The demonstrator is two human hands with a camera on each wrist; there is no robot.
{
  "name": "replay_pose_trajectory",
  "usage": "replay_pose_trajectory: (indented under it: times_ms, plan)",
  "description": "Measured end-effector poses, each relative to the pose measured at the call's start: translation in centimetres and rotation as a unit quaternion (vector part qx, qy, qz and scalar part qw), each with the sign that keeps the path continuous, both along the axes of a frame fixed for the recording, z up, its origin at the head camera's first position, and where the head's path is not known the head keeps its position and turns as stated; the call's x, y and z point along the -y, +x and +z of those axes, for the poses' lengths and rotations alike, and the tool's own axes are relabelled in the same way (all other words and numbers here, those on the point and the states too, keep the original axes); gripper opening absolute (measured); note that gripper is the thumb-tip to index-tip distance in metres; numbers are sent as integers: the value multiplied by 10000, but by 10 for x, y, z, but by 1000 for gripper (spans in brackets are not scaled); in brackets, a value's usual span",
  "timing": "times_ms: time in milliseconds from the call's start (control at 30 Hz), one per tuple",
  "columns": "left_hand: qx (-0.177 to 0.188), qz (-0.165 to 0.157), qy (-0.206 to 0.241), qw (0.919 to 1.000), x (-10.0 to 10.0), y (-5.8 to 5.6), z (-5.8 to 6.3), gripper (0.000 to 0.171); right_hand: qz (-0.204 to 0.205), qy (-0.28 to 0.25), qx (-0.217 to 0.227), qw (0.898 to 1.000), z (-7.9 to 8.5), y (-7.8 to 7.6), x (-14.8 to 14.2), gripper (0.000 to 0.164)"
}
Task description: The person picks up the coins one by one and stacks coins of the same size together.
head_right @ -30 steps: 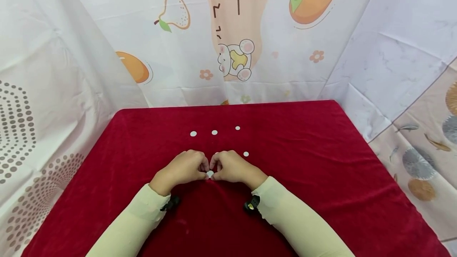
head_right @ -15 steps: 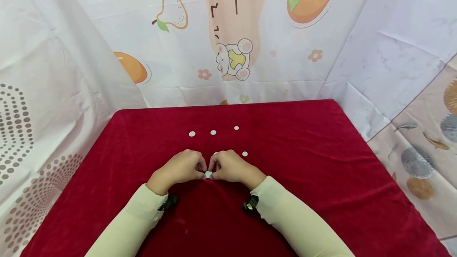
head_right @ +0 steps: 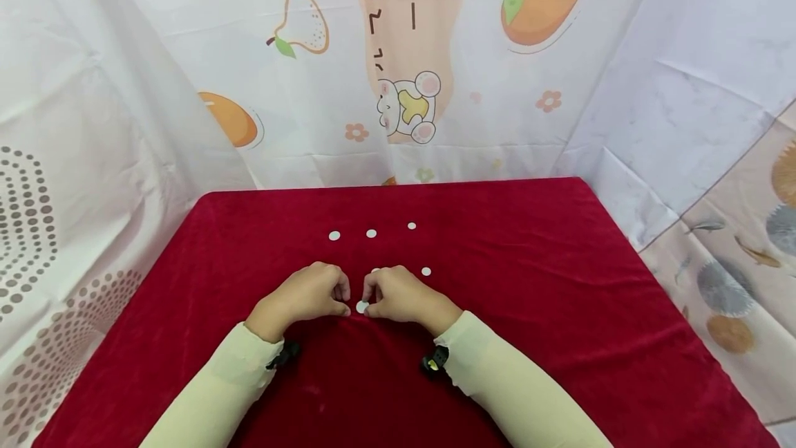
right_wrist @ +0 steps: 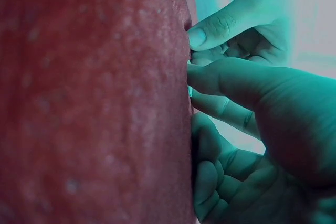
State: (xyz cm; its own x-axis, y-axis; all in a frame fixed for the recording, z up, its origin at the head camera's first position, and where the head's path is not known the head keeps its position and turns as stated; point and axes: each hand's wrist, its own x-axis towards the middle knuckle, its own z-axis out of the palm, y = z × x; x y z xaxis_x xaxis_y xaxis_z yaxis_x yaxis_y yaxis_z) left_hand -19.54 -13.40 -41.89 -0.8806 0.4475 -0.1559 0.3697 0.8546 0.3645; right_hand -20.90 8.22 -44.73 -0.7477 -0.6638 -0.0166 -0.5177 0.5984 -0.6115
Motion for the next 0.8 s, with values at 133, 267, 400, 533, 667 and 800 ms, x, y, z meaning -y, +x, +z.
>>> replay_pose_trajectory:
  times_ms: [133,267,400,533,667,800]
  plan:
    - [42,121,-96,9999,9,-1,2,22,2,9,-25,10000,1,1,-1,12]
    - [109,281,-228,9993,21,-5,8,21,7,0,-45,10000,1,1,-1,12]
    - [26,441,-365,9984,31,-16,16,20,34,-19,-63,10000,1,1,-1,12]
    - [-69,512,-385,9979,38,-29,24,19,56,-44,-54,10000,1,0,-2,12]
    - [-93,642,-300,9974,41,-39,33,17,38,-25,12,10000,0,0,-2,12]
    - [-215,867,-122,9959,40,-49,41,15,25,-11,53,10000,0,0,-2,11]
